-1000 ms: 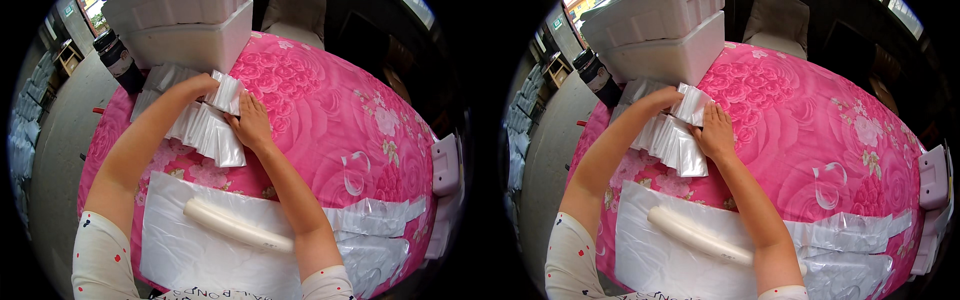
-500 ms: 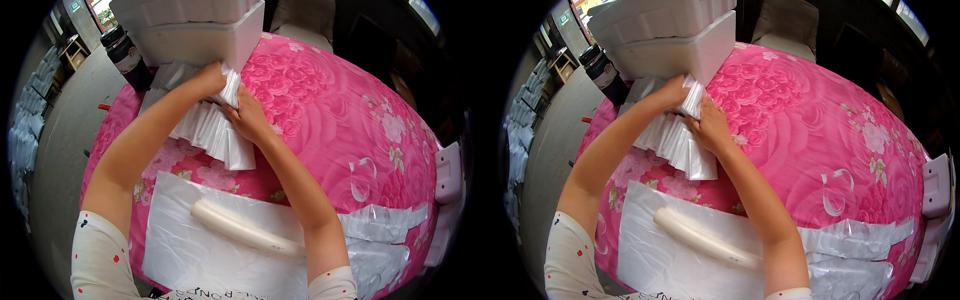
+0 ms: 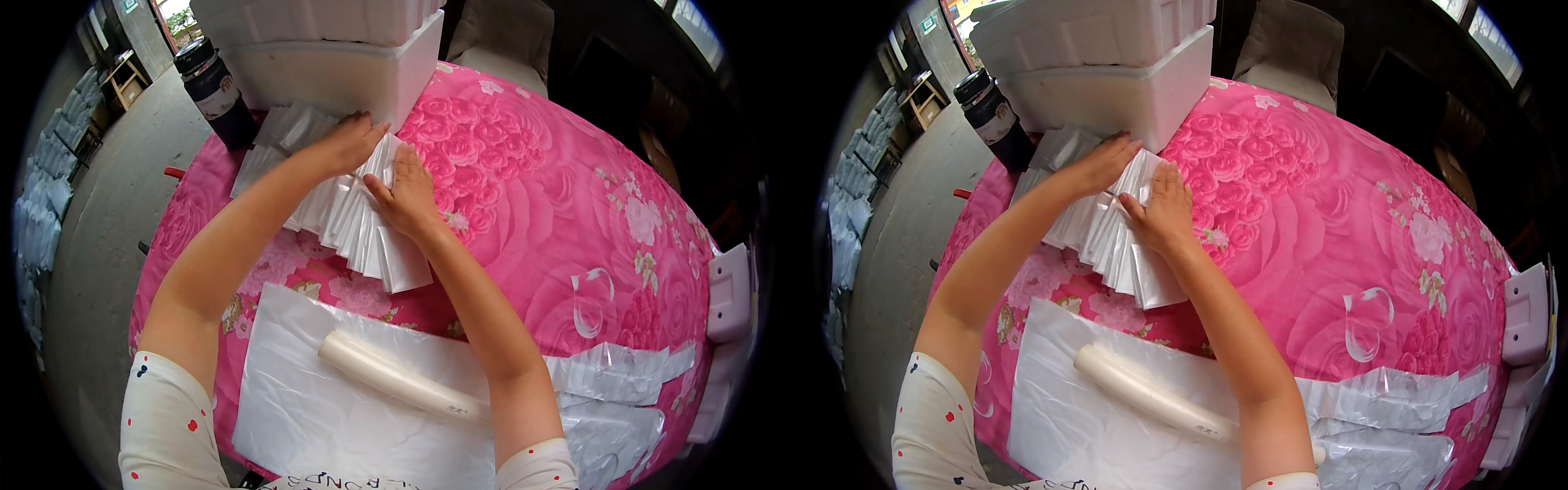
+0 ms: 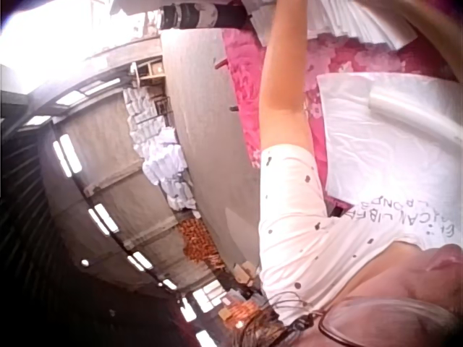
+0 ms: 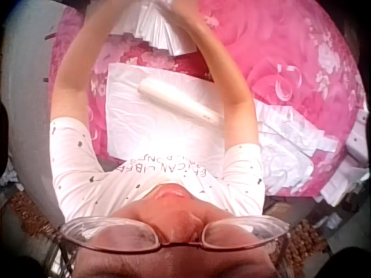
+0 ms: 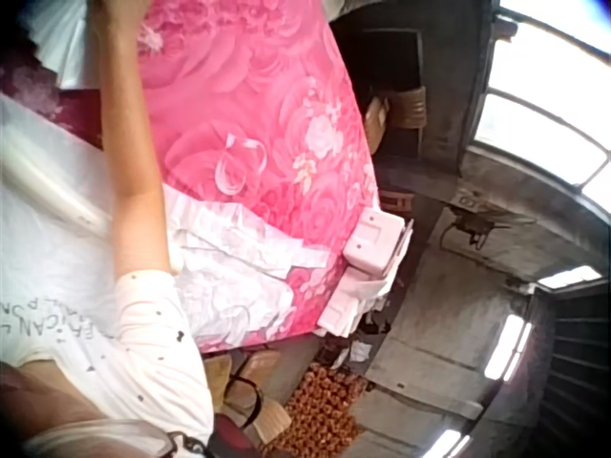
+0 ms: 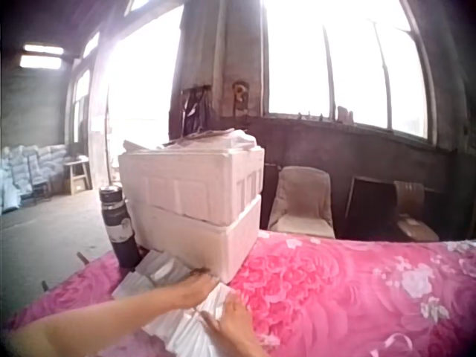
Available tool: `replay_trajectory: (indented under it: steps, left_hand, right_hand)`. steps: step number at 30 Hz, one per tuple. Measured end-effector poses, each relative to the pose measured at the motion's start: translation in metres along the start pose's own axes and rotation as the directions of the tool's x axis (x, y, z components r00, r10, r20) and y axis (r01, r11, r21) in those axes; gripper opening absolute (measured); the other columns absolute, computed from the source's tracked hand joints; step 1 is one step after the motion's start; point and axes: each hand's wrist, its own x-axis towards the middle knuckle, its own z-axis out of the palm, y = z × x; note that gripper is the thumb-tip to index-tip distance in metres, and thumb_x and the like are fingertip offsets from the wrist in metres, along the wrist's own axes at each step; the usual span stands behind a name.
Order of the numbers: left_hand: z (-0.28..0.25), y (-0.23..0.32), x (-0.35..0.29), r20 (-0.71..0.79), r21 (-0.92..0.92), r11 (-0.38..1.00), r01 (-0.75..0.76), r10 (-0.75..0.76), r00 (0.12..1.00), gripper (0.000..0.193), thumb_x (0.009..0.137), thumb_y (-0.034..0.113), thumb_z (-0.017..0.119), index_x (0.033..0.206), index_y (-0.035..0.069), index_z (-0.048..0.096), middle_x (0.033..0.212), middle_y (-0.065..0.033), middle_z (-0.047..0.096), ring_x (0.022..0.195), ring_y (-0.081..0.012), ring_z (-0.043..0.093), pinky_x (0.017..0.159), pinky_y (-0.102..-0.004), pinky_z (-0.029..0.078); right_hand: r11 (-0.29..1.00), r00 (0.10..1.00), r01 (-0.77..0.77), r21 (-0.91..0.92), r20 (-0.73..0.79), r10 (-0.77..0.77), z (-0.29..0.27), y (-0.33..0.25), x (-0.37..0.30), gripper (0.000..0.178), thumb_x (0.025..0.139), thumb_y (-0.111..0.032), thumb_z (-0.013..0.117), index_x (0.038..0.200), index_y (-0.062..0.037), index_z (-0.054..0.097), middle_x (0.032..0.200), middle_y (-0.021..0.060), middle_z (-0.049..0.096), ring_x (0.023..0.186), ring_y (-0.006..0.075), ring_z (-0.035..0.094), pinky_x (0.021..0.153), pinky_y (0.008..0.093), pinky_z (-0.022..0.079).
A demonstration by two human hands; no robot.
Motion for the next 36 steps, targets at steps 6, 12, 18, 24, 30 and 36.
replay_trajectory:
  steps: [6, 12, 18, 24, 30, 36]
  left_hand:
    - [0.002, 0.001, -0.08, -0.259, 0.218, 0.943, -0.25, 0.303, 0.917, 0.059, 0.091, 0.034, 0.046, 0.134, -0.003, 0.031, 0.141, -0.0208, 0.029, 0.133, -0.0357, 0.023, 0.109, -0.0406, 0.018]
    - [0.006, 0.017, -0.153, 0.075, 0.317, 0.841, -0.439, 0.439, 0.895, 0.087, 0.076, 0.045, 0.064, 0.138, 0.0, 0.024, 0.145, -0.0184, 0.022, 0.137, -0.0353, 0.015, 0.11, -0.0502, 0.009]
    - [0.029, 0.007, -0.146, 0.16, 0.451, 0.767, -0.455, 0.432, 0.887, 0.1, 0.066, 0.054, 0.066, 0.137, -0.003, 0.024, 0.144, -0.0204, 0.022, 0.137, -0.0322, 0.016, 0.11, -0.0492, 0.01]
    - [0.041, 0.001, -0.121, 0.067, 0.519, 0.726, -0.45, 0.491, 0.869, 0.098, 0.066, 0.053, 0.066, 0.136, -0.003, 0.025, 0.144, -0.0177, 0.025, 0.136, -0.0308, 0.019, 0.11, -0.0481, 0.011]
    - [0.029, 0.012, -0.149, 0.109, 0.41, 0.797, -0.444, 0.441, 0.891, 0.092, 0.071, 0.049, 0.066, 0.137, -0.001, 0.025, 0.145, -0.0176, 0.022, 0.136, -0.0313, 0.017, 0.109, -0.0501, 0.011]
    - [0.009, 0.004, -0.202, -0.008, 0.357, 0.856, -0.373, 0.403, 0.915, 0.087, 0.075, 0.045, 0.064, 0.137, -0.002, 0.024, 0.146, -0.0192, 0.02, 0.136, -0.0332, 0.016, 0.109, -0.0503, 0.01]
  right_hand:
    - [0.986, 0.979, 0.113, 0.124, 0.154, -0.131, -0.05, 0.003, -0.053, 0.1, 0.077, -0.054, 0.06, 0.138, 0.0092, 0.012, 0.143, 0.03, 0.015, 0.136, 0.038, 0.013, 0.111, 0.0428, 0.013]
    - [0.944, 0.902, 0.262, -0.199, 0.398, -0.166, -0.074, -0.011, -0.123, 0.114, 0.067, -0.056, 0.069, 0.14, 0.0063, 0.008, 0.145, 0.0268, 0.012, 0.137, 0.0371, 0.01, 0.111, 0.0439, 0.012]
    - [0.949, 0.987, 0.067, -0.309, 0.157, -0.019, -0.024, -0.028, -0.105, 0.105, 0.066, -0.041, 0.074, 0.137, 0.0093, 0.015, 0.142, 0.0264, 0.021, 0.135, 0.0373, 0.017, 0.11, 0.0453, 0.015]
    - [0.932, 0.995, -0.099, -0.35, -0.016, 0.099, 0.0, -0.039, -0.086, 0.1, 0.068, -0.036, 0.072, 0.135, 0.0123, 0.016, 0.141, 0.0287, 0.023, 0.133, 0.0393, 0.02, 0.109, 0.0471, 0.015]
    - [0.936, 0.993, -0.12, -0.331, -0.018, 0.121, -0.003, -0.039, -0.095, 0.1, 0.073, -0.044, 0.067, 0.135, 0.0142, 0.014, 0.142, 0.0307, 0.019, 0.134, 0.0411, 0.016, 0.11, 0.0455, 0.012]
    - [0.947, 0.987, -0.095, -0.308, 0.091, 0.129, -0.021, -0.033, -0.125, 0.102, 0.075, -0.046, 0.065, 0.137, 0.0131, 0.009, 0.143, 0.0302, 0.014, 0.136, 0.0407, 0.009, 0.111, 0.045, 0.009]
